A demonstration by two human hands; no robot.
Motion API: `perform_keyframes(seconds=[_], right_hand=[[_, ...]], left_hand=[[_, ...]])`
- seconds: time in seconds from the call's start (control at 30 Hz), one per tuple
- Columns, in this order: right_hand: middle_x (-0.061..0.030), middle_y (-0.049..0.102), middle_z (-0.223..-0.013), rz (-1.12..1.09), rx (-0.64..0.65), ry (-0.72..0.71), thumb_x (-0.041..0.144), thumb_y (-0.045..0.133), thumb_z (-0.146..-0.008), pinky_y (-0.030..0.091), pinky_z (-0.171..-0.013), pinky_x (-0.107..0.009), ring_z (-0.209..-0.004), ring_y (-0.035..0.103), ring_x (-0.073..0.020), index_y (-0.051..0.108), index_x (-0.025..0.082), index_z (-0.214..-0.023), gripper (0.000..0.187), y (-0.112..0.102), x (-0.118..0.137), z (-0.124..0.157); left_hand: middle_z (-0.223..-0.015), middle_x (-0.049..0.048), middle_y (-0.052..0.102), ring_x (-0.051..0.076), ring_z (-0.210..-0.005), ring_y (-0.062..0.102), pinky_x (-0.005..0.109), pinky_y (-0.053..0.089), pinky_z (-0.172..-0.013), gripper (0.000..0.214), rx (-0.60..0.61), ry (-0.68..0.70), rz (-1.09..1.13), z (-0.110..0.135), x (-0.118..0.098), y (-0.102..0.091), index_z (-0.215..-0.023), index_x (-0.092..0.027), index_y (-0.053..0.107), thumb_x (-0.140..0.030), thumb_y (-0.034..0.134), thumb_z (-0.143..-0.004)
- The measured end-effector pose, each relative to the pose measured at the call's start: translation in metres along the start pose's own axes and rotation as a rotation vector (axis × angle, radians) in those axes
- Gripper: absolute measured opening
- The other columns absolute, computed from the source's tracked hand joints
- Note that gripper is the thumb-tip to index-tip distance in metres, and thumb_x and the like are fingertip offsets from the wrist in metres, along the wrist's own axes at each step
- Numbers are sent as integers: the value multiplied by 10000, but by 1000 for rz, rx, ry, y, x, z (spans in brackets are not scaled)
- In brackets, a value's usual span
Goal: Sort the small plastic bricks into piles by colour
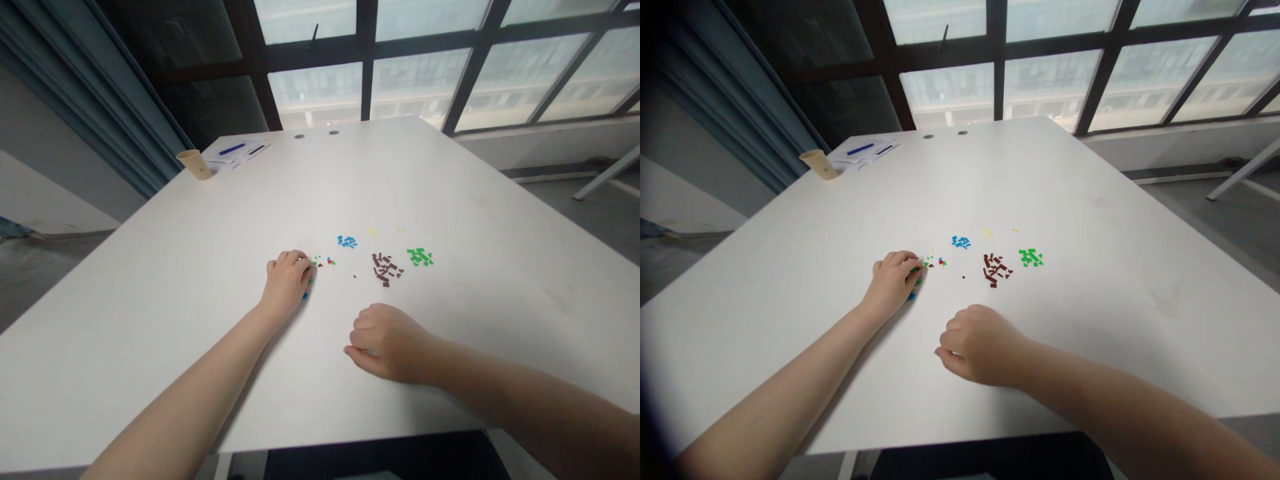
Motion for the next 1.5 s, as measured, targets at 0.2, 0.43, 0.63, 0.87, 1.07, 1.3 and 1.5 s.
perform_keyframes(seconds=[0.2, 0.43, 0.63, 0.87, 1.07, 1.3, 1.5], right_hand=[[3, 509, -529, 35, -53, 48, 246, 471, -815, 279, -570, -272, -548, 423, -114, 512, 177, -541, 286, -12, -8, 2], [-8, 533, -605, 104, -301, 190, 259, 494, -832, 314, -611, -261, -621, 460, -127, 603, 175, -702, 189, -30, -33, 4], [-3, 522, -601, 68, -428, 124, 250, 537, -822, 318, -608, -253, -619, 446, -126, 654, 198, -826, 128, -33, -34, 7], [-7, 541, -593, 66, -381, 108, 245, 541, -821, 321, -610, -252, -623, 451, -128, 647, 188, -769, 132, -30, -28, 6], [-12, 577, -615, 43, -367, 132, 244, 531, -827, 341, -635, -250, -641, 485, -129, 644, 186, -740, 154, -29, -40, 4], [-50, 647, -795, 176, -268, 585, 228, 484, -833, 363, -669, -255, -727, 548, -144, 659, 166, -849, 186, -49, -137, 1], [-81, 658, -951, 364, -21, 791, 232, 453, -836, 337, -738, -298, -882, 560, -193, 674, 191, -893, 232, -47, -193, -8]], left_hand=[[-971, 92, 609, 241, -931, 484, 371, 339, -757, 195, -43, 16, 185, 0, -4, -3, -828, -177, 627, -216, 437, -830], [-807, 39, 604, 144, -727, 509, 255, 375, -684, 217, 274, -310, 1169, 24, -29, 12, -802, -167, 613, -372, 548, -771], [-597, -9, 502, 61, -513, 370, 190, 261, -488, 267, 569, -583, 1680, 50, -60, 32, -655, -121, 591, -374, 678, -661], [-581, -12, 489, 60, -519, 364, 188, 251, -486, 271, 611, -594, 1714, 53, -62, 38, -628, -121, 577, -364, 695, -647], [-620, -5, 519, 66, -538, 382, 196, 262, -509, 262, 568, -583, 1652, 51, -58, 38, -683, -128, 601, -382, 664, -679], [-689, 8, 573, 76, -578, 421, 207, 281, -543, 237, 529, -604, 1554, 46, -47, 41, -733, -135, 624, -361, 667, -674], [-705, 12, 582, 78, -592, 435, 207, 304, -567, 242, 551, -590, 1527, 45, -46, 42, -732, -129, 619, -357, 668, -665]])
Point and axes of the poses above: each hand's wrist, its own z-axis away from the middle knuckle, its own y-axis out of the palm, x = y × z, the point moved 7 cm from there along -z, towards the middle knuckle
